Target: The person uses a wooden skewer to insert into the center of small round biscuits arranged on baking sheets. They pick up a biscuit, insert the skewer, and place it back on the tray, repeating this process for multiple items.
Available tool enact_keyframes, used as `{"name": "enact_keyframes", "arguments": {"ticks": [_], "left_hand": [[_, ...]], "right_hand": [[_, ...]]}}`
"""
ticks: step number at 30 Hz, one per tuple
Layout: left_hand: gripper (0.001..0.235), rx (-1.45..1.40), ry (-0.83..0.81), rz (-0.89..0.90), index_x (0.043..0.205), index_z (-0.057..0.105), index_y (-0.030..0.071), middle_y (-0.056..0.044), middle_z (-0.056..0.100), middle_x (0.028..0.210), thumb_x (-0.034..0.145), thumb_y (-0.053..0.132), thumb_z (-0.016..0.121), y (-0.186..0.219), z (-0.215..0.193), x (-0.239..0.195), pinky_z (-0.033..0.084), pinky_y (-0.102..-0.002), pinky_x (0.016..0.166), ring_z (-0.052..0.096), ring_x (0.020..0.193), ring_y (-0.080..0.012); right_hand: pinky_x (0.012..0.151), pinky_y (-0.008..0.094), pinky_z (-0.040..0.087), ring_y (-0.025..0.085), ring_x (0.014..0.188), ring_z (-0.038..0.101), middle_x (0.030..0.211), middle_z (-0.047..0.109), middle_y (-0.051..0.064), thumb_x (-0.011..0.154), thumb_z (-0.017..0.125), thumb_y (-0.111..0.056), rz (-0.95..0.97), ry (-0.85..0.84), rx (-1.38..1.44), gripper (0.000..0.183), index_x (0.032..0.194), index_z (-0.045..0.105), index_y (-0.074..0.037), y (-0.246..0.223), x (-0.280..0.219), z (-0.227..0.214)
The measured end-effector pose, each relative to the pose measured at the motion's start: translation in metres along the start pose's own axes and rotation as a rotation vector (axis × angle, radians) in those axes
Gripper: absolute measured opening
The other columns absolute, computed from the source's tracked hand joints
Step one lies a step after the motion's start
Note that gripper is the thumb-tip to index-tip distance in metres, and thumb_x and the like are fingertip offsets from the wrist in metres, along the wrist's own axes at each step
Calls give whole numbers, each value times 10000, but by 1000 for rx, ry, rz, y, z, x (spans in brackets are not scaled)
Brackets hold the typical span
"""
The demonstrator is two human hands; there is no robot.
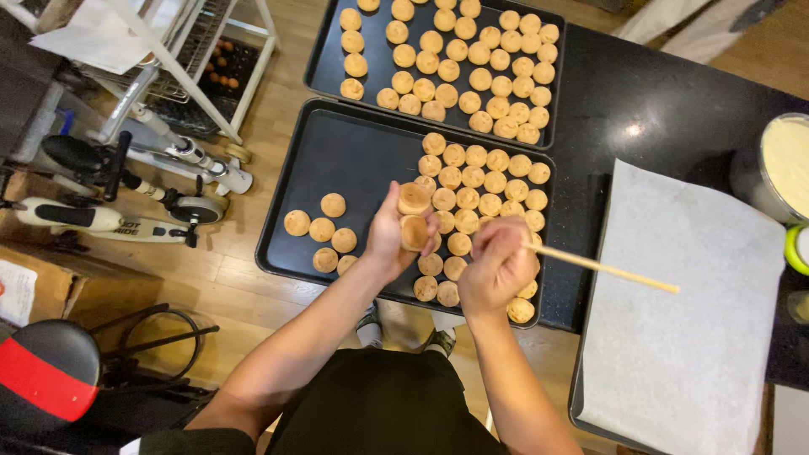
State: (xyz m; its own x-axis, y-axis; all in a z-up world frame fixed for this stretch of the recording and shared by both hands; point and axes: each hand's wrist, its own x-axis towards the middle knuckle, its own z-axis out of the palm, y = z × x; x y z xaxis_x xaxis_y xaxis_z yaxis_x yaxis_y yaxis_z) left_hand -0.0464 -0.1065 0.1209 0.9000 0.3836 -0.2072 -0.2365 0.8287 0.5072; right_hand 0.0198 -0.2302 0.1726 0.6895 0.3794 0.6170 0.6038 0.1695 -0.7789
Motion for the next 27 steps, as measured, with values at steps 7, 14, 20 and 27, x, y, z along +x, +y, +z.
{"name": "enact_keyframes", "arguments": {"ticks": [7,14,20,27], "left_hand": [[595,-64,-19,13,1002,553,73,-33,558,793,1132,589,288,-12,8,-2,447,-268,583,532,659,-122],[423,790,70,769,1252,495,82,-90,576,1125,1228,456,298,-25,3,8,488,-306,895,573,987,-167],[406,195,140,237,1190,513,103,-71,565,862,1104,441,304,-33,-2,7,492,-293,596,594,678,-167],[384,250,167,136,1179,521,107,-70,563,887,1109,432,328,-40,-12,12,476,-274,645,560,736,-125]], "right_hand": [[599,300,501,191,638,632,779,636,96,1070,541,-57,38,-243,-148,229,867,629,0,-22,-13,13],[697,313,475,203,779,598,839,615,86,1154,516,-133,-223,-240,-290,292,887,539,-16,8,-25,9],[591,197,378,49,694,476,791,557,-24,1131,426,-249,398,-79,222,340,903,574,-44,29,-50,9],[712,361,527,164,709,603,770,620,81,1083,538,-52,-111,-210,-204,239,857,609,-17,16,-44,8]]}}
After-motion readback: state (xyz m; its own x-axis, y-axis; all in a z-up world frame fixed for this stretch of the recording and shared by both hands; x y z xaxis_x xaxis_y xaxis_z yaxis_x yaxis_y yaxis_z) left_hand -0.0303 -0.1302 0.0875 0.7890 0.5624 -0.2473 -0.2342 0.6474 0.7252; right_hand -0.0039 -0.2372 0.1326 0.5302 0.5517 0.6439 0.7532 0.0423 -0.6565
